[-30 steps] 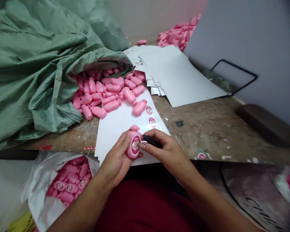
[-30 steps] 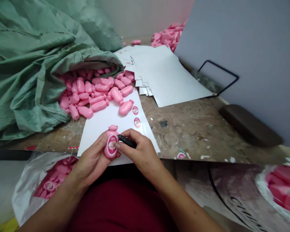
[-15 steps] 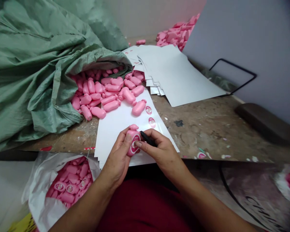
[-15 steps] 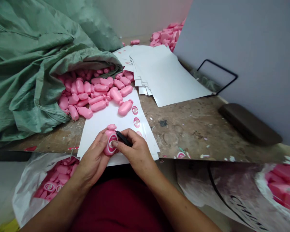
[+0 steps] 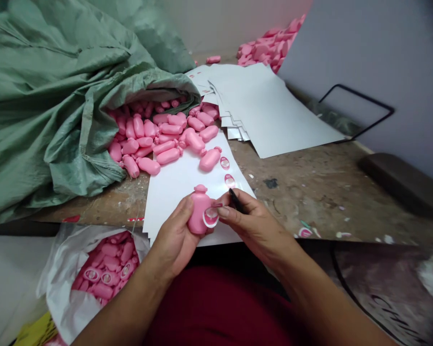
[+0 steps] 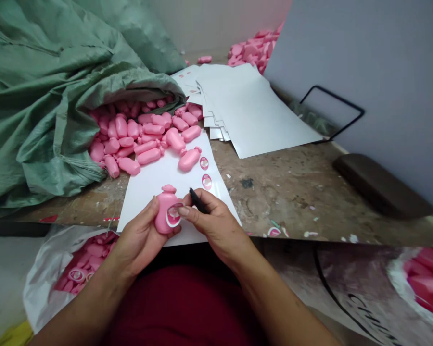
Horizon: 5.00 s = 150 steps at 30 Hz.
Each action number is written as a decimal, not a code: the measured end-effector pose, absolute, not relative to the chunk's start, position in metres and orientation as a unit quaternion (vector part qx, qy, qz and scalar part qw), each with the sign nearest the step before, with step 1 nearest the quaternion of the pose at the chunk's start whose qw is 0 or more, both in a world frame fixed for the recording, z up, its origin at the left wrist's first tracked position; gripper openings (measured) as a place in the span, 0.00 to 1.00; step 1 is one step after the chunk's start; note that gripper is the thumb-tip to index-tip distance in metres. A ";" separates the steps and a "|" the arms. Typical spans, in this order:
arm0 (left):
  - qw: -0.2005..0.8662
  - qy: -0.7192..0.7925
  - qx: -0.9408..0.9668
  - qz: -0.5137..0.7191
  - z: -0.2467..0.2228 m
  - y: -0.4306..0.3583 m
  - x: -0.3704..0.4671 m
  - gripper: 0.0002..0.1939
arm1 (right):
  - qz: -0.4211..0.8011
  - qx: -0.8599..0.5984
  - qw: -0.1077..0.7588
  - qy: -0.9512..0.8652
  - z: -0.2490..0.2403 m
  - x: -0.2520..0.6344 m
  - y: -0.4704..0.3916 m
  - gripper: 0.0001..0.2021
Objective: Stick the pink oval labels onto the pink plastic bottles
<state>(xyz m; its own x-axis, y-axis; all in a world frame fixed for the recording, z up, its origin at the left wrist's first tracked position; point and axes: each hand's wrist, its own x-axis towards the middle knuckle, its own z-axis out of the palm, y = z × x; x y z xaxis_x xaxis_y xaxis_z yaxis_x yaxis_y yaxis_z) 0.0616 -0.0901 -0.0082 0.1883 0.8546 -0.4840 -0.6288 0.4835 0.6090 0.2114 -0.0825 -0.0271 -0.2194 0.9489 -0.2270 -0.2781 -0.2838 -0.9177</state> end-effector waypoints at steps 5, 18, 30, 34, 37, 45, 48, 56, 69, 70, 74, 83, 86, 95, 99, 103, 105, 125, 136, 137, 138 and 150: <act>0.741 0.398 0.175 0.511 -0.014 -0.092 0.063 0.13 | 0.643 -0.425 0.433 -0.467 -0.019 0.222 -0.082 0.13; 0.758 0.374 0.107 0.523 -0.013 -0.091 0.069 0.12 | 0.573 -0.500 0.434 -0.483 -0.022 0.209 -0.085 0.15; 0.750 0.372 0.137 0.530 -0.019 -0.093 0.072 0.13 | 0.546 -0.532 0.416 -0.495 -0.019 0.208 -0.085 0.18; 0.743 0.376 0.156 0.531 -0.019 -0.093 0.073 0.13 | 0.545 -0.534 0.422 -0.490 -0.020 0.206 -0.085 0.18; 0.738 0.379 0.166 0.532 -0.019 -0.093 0.073 0.13 | 0.550 -0.529 0.425 -0.487 -0.022 0.206 -0.084 0.19; 0.731 0.383 0.187 0.533 -0.020 -0.093 0.072 0.13 | 0.557 -0.520 0.429 -0.485 -0.023 0.207 -0.083 0.18; 0.728 0.386 0.192 0.533 -0.020 -0.093 0.072 0.13 | 0.558 -0.517 0.432 -0.485 -0.023 0.206 -0.083 0.18; 0.728 0.388 0.184 0.534 -0.022 -0.093 0.071 0.12 | 0.589 -0.494 0.441 -0.464 -0.022 0.206 -0.079 0.17; 0.730 0.388 0.184 0.532 -0.022 -0.093 0.071 0.11 | 0.587 -0.501 0.439 -0.460 -0.023 0.208 -0.080 0.18; 0.729 0.389 0.185 0.532 -0.022 -0.093 0.072 0.11 | 0.587 -0.502 0.439 -0.459 -0.023 0.207 -0.080 0.18; 0.721 0.396 0.207 0.529 -0.021 -0.094 0.072 0.14 | 0.581 -0.509 0.435 -0.463 -0.022 0.206 -0.079 0.18; 0.697 0.438 0.273 0.497 -0.021 -0.101 0.069 0.26 | 0.420 -0.560 0.407 -0.587 -0.022 0.208 -0.078 0.10; 0.697 0.446 0.265 0.495 -0.017 -0.101 0.068 0.27 | 0.421 -0.552 0.408 -0.594 -0.025 0.214 -0.075 0.09; 0.745 0.435 0.250 0.439 -0.007 -0.102 0.060 0.32 | 0.531 -0.501 0.460 -0.505 -0.027 0.206 -0.069 0.17; 0.780 0.415 0.211 0.418 -0.002 -0.101 0.055 0.23 | 0.537 -0.477 0.490 -0.494 -0.031 0.206 -0.067 0.15; 0.746 0.448 0.213 0.444 0.003 -0.107 0.035 0.17 | 0.519 -0.486 0.471 -0.522 -0.034 0.209 -0.068 0.14; 0.704 0.499 0.234 0.448 0.006 -0.119 0.005 0.18 | 0.491 -0.504 0.457 -0.544 -0.036 0.213 -0.068 0.15; 0.195 0.693 0.614 0.323 -0.031 0.028 -0.031 0.12 | 0.246 -0.524 0.280 -0.766 -0.056 0.213 -0.052 0.13; 0.355 0.607 0.528 0.476 -0.025 -0.041 -0.007 0.32 | 0.158 -0.515 0.220 -0.813 -0.054 0.192 -0.055 0.11; 0.428 0.589 0.475 0.494 -0.025 -0.046 0.001 0.33 | 0.145 -0.518 0.214 -0.816 -0.054 0.190 -0.056 0.11; 0.498 0.574 0.413 0.502 -0.027 -0.049 0.008 0.32 | 0.134 -0.521 0.210 -0.816 -0.054 0.189 -0.055 0.11; 0.646 0.525 0.207 0.514 -0.031 -0.043 0.022 0.22 | 0.031 -0.511 0.231 -0.827 -0.053 0.188 -0.058 0.11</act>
